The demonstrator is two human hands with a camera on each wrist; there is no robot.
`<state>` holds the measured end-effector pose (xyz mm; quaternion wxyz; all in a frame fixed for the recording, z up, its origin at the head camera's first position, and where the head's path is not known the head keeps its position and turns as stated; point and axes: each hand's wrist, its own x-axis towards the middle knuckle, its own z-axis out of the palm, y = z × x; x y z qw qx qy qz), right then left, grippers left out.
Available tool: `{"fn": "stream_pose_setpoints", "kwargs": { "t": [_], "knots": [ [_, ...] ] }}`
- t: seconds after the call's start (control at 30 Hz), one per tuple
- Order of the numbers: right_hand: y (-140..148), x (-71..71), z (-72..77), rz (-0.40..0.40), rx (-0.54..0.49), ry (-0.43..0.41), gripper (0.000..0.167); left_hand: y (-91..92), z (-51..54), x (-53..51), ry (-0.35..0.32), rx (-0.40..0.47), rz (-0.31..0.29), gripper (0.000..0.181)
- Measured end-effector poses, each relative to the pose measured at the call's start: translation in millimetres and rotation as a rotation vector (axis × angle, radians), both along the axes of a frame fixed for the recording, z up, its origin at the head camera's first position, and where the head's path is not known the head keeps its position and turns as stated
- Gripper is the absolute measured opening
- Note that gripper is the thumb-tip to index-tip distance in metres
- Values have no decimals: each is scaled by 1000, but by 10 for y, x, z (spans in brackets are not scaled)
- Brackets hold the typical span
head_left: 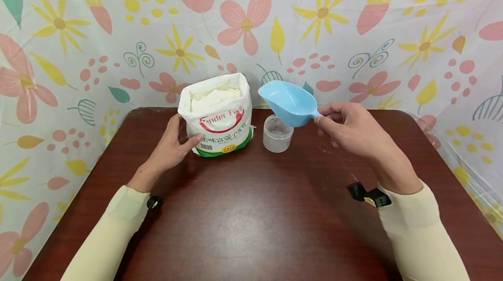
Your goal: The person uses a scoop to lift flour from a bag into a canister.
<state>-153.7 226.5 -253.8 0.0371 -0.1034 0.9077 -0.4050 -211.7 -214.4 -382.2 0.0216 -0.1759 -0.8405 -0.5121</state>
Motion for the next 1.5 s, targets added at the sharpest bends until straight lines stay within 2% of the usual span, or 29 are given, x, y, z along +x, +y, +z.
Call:
{"fn": "stream_pose_setpoints", "kwargs": {
  "t": [0.4, 0.6, 0.87, 1.07, 1.27, 1.5],
  "knots": [
    [-197, -42, 213, 37, 23, 40, 22, 9, 3, -19, 19, -52, 15, 84],
    [-285, -123, 315, 77, 36, 66, 21, 2, 3, -16, 20, -40, 9, 84],
    [-417, -215, 462, 126, 178, 128, 25, 2, -4, -12, 8, -37, 3, 86],
    [-505, -279, 588, 182, 243, 176, 35, 9, 1, -13, 7, -53, 10, 88],
    [-616, -389, 787, 216, 316, 153, 33, -8, 11, 3, 15, -58, 13, 88],
    [-707, -495, 993, 209, 419, 74, 33, -17, 5, 4, 16, -63, 16, 88]
  ]
}}
